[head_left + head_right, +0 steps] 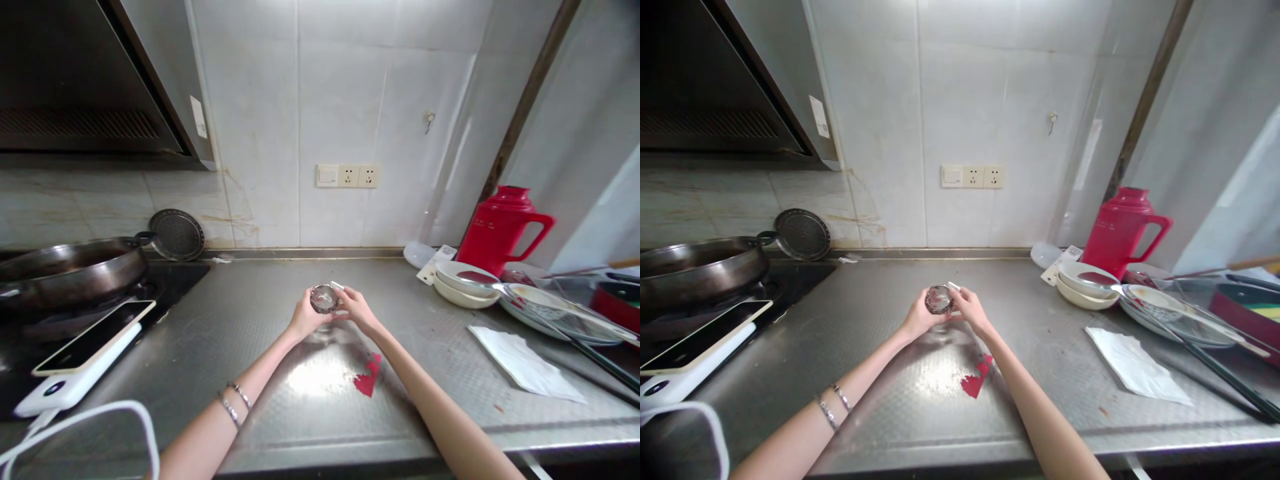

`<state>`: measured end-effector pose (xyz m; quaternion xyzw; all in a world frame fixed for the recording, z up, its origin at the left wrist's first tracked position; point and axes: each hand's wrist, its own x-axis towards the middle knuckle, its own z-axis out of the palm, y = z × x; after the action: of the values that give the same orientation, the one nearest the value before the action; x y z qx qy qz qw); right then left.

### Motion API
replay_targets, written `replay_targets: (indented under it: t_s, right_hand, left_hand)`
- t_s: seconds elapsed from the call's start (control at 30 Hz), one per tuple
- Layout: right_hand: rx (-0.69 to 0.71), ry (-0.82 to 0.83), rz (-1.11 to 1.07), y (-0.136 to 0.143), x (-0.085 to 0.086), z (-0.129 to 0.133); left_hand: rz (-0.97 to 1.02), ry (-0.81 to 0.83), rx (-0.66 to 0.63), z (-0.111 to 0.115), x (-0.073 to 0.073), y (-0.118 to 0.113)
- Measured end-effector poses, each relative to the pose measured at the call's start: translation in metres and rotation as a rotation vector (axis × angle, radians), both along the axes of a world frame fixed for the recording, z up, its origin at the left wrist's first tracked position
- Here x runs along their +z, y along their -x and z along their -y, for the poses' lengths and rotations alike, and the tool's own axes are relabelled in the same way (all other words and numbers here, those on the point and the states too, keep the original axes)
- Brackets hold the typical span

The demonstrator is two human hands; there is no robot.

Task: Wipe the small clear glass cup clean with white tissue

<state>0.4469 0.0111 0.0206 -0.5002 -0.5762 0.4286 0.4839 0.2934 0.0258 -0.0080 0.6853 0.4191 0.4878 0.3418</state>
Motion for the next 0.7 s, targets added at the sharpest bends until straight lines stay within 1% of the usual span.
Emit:
replay_targets:
  t_s: [0.07, 0.1, 0.17, 0.2, 0.27, 0.3, 0.33, 0.4, 0.43, 0.47, 0.53, 0.63, 0.7]
  right_hand:
    - [-0.089, -0.086, 0.246, -0.005, -0.002, -0.003]
    - [-0.134, -0.116, 0.336, -0.01, -0.002, -0.004]
    - [-0.21, -0.19, 0.444, -0.019, -0.001, -0.004]
    - [-0.24, -0.266, 0.487, -0.024, 0.002, -0.003]
    - [-0.274, -0.563, 0.648, -0.031, 0.008, 0.003]
    - [-0.26, -0.739, 0.745, -0.033, 0.013, 0.007]
    - [-0.218, -0.893, 0.854, -0.033, 0.017, 0.011]
    - [-0.056, -1.114, 1.093, -0.033, 0.025, 0.018]
    - [0.03, -1.185, 1.201, -0.033, 0.028, 0.021]
    - [0.105, -1.234, 1.29, -0.033, 0.03, 0.022]
    - [0.196, -1.272, 1.398, -0.033, 0.033, 0.022]
    - [0.244, -1.245, 1.456, -0.036, 0.032, 0.02]
    - [0.262, -1.221, 1.483, -0.037, 0.03, 0.02]
  left_hand:
    - [-0.018, -0.03, 0.0, 0.004, 0.0, 0.003]
    - [-0.023, -0.042, 0.002, 0.005, 0.0, 0.004]
    - [-0.023, -0.063, 0.019, 0.005, -0.002, 0.005]
    - [-0.021, -0.075, 0.027, 0.005, -0.003, 0.004]
    - [-0.023, -0.099, 0.05, 0.004, -0.004, 0.002]
    - [-0.029, -0.114, 0.06, 0.004, -0.005, 0.001]
    - [-0.036, -0.132, 0.067, 0.004, -0.006, 0.0]
    - [-0.052, -0.178, 0.065, 0.003, -0.007, -0.001]
    - [-0.058, -0.21, 0.059, 0.003, -0.007, 0.0]
    - [-0.067, -0.248, 0.052, 0.003, -0.008, 0.0]
    - [-0.096, -0.332, 0.047, 0.003, -0.008, 0.001]
    - [-0.151, -0.441, 0.054, 0.003, -0.007, 0.004]
    - [-0.182, -0.485, 0.056, 0.002, -0.007, 0.006]
